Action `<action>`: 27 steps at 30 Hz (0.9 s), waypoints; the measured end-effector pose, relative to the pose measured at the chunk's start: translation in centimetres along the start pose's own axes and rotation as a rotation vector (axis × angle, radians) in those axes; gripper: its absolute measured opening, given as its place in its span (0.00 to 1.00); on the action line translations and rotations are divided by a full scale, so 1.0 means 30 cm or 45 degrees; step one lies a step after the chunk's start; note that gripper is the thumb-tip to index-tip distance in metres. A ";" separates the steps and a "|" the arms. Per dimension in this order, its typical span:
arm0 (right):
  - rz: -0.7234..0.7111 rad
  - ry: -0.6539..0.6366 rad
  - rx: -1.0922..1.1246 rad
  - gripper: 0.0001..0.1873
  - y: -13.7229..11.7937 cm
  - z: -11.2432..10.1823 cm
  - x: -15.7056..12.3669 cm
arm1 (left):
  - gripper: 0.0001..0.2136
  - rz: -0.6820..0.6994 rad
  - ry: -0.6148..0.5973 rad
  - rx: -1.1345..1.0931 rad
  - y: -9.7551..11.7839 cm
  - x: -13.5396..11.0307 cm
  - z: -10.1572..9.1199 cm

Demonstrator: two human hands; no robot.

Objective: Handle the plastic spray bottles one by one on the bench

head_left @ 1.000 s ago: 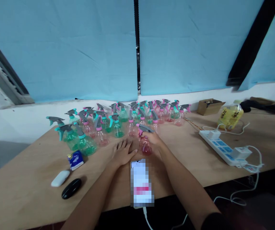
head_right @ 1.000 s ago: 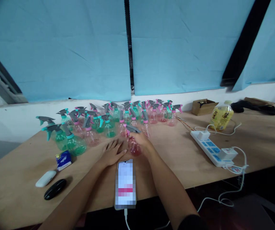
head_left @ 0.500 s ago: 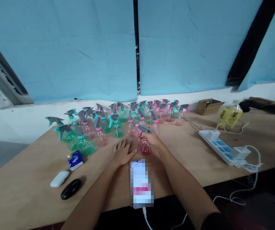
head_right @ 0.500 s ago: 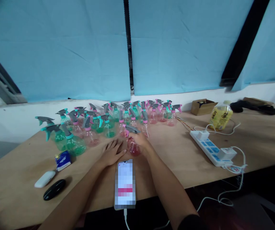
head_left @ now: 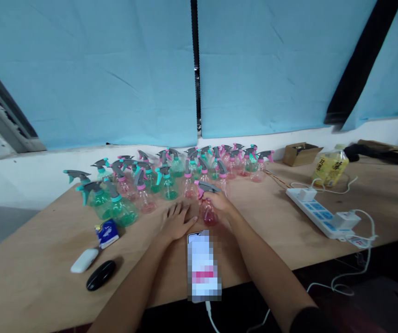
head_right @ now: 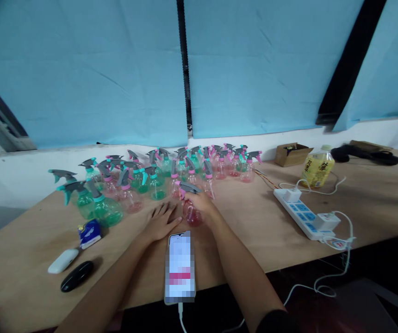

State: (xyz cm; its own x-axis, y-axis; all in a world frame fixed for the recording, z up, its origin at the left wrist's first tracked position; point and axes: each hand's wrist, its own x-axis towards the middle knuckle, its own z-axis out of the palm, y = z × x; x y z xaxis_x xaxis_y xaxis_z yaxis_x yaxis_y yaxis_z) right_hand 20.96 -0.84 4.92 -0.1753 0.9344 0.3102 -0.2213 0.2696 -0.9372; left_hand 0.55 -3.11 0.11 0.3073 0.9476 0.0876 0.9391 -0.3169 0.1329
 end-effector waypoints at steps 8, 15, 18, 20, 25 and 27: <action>0.072 0.064 -0.032 0.04 0.025 -0.003 -0.007 | 0.39 0.003 -0.003 -0.012 0.007 -0.004 -0.008; 0.008 0.041 -0.032 0.04 0.019 -0.004 0.005 | 0.39 -0.001 0.000 -0.008 0.008 -0.003 -0.011; 0.012 0.093 -0.071 0.02 0.036 -0.009 0.008 | 0.39 0.010 0.000 -0.004 0.010 -0.005 -0.016; 0.027 0.097 -0.091 0.03 0.049 -0.012 0.008 | 0.38 0.006 -0.004 -0.003 0.013 -0.008 -0.020; 0.037 0.109 -0.072 0.03 0.047 -0.010 0.006 | 0.38 0.007 -0.015 0.002 0.017 -0.012 -0.026; 0.021 0.113 -0.075 0.02 0.040 -0.006 0.007 | 0.38 0.005 -0.020 0.002 0.017 -0.012 -0.025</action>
State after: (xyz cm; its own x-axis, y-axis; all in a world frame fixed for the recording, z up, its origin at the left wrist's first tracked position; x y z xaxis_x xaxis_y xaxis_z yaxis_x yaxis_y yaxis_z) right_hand 20.82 -0.26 3.84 -0.0924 0.9549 0.2822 -0.1621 0.2652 -0.9505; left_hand 0.81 -3.63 0.90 0.3134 0.9468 0.0726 0.9382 -0.3205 0.1308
